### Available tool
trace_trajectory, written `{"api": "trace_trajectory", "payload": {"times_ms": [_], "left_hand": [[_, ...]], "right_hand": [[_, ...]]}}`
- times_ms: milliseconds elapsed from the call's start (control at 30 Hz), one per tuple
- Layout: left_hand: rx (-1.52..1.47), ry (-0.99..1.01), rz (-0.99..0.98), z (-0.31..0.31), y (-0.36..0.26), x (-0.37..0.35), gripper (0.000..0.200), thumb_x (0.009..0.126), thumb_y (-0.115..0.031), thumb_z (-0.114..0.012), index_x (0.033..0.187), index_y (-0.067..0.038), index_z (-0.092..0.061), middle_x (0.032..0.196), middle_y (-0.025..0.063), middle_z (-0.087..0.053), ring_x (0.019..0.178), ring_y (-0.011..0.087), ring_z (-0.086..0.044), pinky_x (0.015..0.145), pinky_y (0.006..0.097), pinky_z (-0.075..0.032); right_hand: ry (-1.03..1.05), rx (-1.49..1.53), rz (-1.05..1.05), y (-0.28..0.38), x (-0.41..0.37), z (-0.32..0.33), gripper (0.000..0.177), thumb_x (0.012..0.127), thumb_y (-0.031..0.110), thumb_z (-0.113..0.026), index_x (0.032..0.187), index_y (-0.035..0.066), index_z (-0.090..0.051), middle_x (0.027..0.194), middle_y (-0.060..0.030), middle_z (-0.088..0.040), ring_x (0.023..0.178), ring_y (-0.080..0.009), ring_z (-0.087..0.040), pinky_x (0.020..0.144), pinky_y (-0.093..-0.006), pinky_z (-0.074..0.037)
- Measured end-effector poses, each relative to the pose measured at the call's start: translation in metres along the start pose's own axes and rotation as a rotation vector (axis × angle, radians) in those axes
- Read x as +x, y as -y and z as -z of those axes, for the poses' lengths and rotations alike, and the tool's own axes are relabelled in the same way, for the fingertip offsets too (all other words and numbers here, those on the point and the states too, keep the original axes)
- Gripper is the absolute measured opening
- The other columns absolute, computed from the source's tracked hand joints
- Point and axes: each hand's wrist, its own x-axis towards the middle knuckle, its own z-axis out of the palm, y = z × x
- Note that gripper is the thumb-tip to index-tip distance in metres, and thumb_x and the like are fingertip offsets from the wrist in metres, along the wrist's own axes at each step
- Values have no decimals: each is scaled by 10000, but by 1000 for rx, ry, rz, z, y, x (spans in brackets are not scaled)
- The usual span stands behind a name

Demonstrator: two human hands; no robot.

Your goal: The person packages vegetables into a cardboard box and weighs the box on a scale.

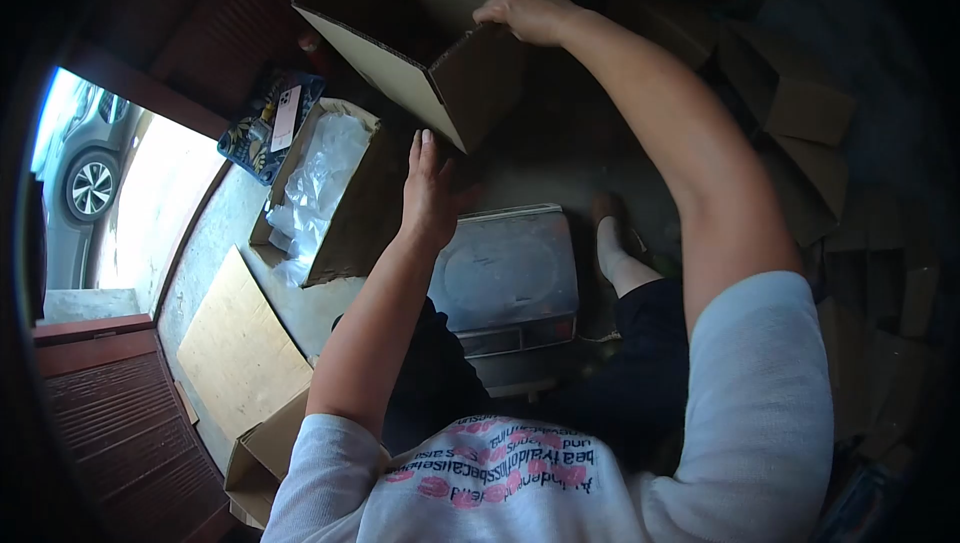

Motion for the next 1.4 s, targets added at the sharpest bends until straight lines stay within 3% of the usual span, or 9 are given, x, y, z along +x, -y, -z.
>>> {"api": "trace_trajectory", "payload": {"times_ms": [133, 367, 567, 733, 800, 900, 1067, 1267, 1400], "left_hand": [[131, 16, 11, 5, 18, 13, 655, 932, -301, -502, 1461, -177, -135, 1497, 123, -157, 1368, 269, -225, 984, 473, -383], [203, 12, 123, 2, 56, -1, 642, 897, -99, -510, 1451, -159, -191, 1500, 129, -180, 1280, 237, -386, 1013, 418, -351], [154, 90, 76, 0, 70, -26, 554, 897, -83, -474, 1417, -110, -289, 1435, 149, -298, 1241, 239, -418, 1013, 419, -377], [138, 127, 73, 5, 65, -35, 485, 922, -95, -442, 1395, -94, -332, 1317, 149, -411, 1201, 245, -451, 1006, 393, -402], [145, 117, 50, -5, 65, -42, 480, 923, -88, -441, 1391, -88, -334, 1334, 157, -387, 1214, 252, -439, 1015, 398, -395], [126, 115, 55, -18, 67, -53, 479, 925, -83, -445, 1389, -76, -329, 1362, 168, -351, 1241, 265, -413, 1029, 406, -383], [121, 138, 88, -25, 70, -68, 464, 931, -83, -435, 1383, -59, -328, 1403, 184, -303, 1270, 283, -389, 1040, 407, -375], [135, 145, 43, -25, 62, -75, 469, 923, -78, -442, 1378, -50, -336, 1427, 184, -262, 1233, 284, -433, 1018, 391, -404], [150, 151, 40, -27, 62, -79, 476, 908, -62, -449, 1372, -43, -343, 1422, 182, -279, 1207, 283, -460, 1002, 386, -423]], "right_hand": [[-287, -196, -337, 8, 13, -57, 432, 884, 115, -423, 1309, 186, -455, 1383, -104, -402, 1322, -281, -325, 1056, -389, -338], [80, 24, -235, 67, -215, -42, 441, 759, 114, -643, 1190, 141, -557, 1219, -85, -535, 1167, -243, -486, 1009, -366, -384], [16, -7, -1249, 93, -509, 24, 526, 759, 71, -639, 1254, 84, -461, 1236, -128, -487, 1175, -321, -442, 968, -397, -385], [593, -826, -1884, 186, -700, 120, 719, 691, 321, -740, 1289, 88, -415, 1339, -180, -403, 1268, -322, -348, 1038, -412, -298], [512, -1156, -2041, 217, -713, 142, 858, 660, 444, -764, 1328, 83, -364, 1356, -185, -384, 1243, -331, -393, 1002, -399, -354], [-288, -827, -2748, 238, -716, 170, 905, 653, 471, -780, 1338, 56, -358, 1329, -164, -434, 1174, -343, -468, 941, -406, -427], [-1670, 300, -2222, 245, -1002, 74, 749, 762, 392, -728, 1278, -45, -407, 1283, -192, -484, 1125, -340, -507, 950, -396, -425], [-1726, -83, -2238, 226, -860, 130, 347, 773, 73, -674, 1090, -43, -592, 1038, -128, -627, 882, -231, -607, 805, -329, -467], [-1175, -120, -2046, 253, -786, 181, 288, 801, 55, -622, 1073, -41, -603, 991, -98, -638, 857, -184, -601, 771, -280, -449]]}}
